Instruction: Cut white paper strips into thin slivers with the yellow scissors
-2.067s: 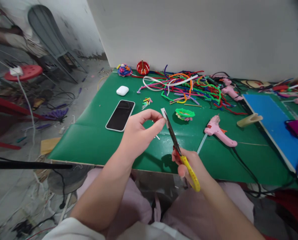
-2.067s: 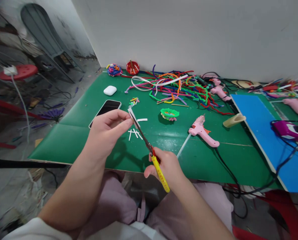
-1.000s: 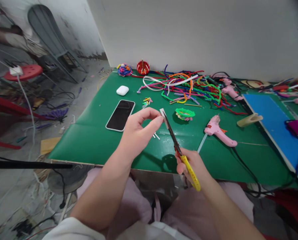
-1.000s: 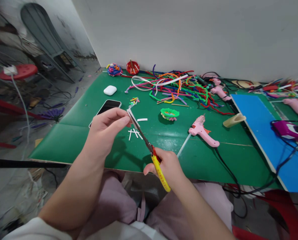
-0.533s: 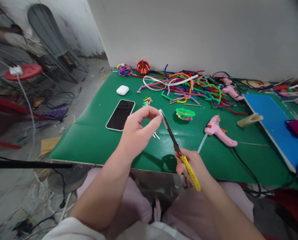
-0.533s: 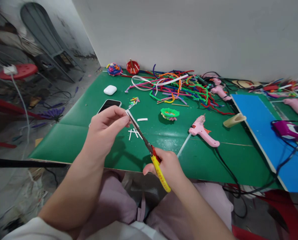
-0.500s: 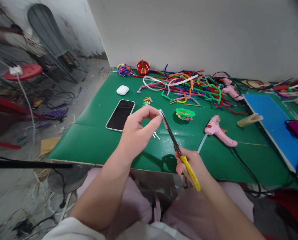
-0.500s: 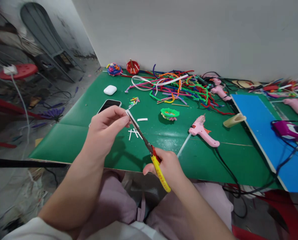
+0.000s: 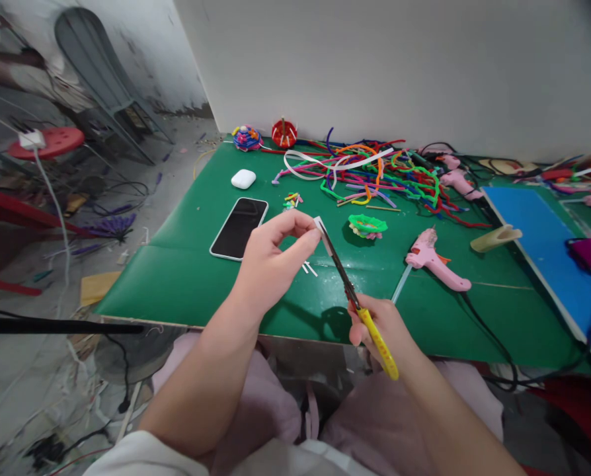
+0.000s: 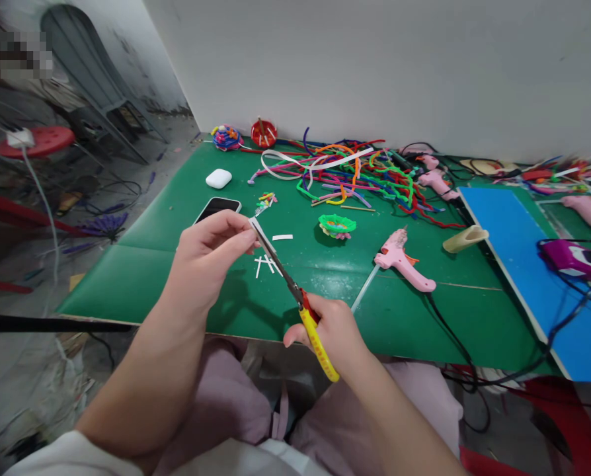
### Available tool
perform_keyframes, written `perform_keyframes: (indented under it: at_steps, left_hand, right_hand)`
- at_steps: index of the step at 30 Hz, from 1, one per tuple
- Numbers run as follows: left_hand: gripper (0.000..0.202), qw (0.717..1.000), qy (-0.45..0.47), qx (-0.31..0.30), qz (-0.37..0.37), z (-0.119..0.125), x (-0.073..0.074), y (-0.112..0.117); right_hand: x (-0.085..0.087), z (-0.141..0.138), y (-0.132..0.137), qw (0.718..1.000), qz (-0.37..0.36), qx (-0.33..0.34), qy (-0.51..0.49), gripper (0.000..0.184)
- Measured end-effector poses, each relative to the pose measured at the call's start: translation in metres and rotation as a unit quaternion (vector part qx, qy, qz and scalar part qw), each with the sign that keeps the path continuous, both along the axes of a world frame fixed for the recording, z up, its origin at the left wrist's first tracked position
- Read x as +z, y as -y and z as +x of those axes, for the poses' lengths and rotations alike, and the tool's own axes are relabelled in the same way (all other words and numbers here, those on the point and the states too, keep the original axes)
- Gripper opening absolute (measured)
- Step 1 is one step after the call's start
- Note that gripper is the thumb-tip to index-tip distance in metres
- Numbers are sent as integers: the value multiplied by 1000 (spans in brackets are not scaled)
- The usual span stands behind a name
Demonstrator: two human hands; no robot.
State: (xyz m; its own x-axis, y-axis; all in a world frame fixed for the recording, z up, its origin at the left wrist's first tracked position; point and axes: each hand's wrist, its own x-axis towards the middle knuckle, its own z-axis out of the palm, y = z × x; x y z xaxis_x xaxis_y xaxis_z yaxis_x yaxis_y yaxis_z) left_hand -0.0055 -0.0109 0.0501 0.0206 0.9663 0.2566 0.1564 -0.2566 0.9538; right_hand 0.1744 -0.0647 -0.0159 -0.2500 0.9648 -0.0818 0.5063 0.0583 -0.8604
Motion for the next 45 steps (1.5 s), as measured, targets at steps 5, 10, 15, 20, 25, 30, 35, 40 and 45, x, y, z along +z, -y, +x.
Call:
perform_keyframes:
  at_steps: [5,10,15,20,25,30,35,40,45]
  left_hand:
    - [9,1000,2,0,1,0,0,0]
    - [8,1000,3,-1,0,0,0,0]
    - [8,1000,6,-1,-2,0,0,-1]
    - [8,1000,4,-1,-2,0,0,-1]
    - [9,1000,-1,4,-3,0,0,-1]
    - [9,1000,5,2,-1,1,0,-1]
    - [10,1000,4,7,2,0,0,-2]
    - [8,1000,2,21,12,-1,1,-3]
    - [8,1000,5,24,7,0,1,-2]
  right_hand:
    - [1,-1,0,1000,-1,1,9,60]
    - [3,-1,-1,1000,4,4,15,61]
    - [3,-1,-1,1000,15,6,19,63]
    - [5,-2,-1,999,19,1,27,63]
    - [6,-3,-2,999,24,1,25,65]
    - [5,-2,-1,999,23,1,29,66]
    - [3,-2,-1,999,28,-6,32,65]
    - [3,-2,-1,998,47,-8,50,65]
    - [4,-4,-2,995,70,-14,73,66]
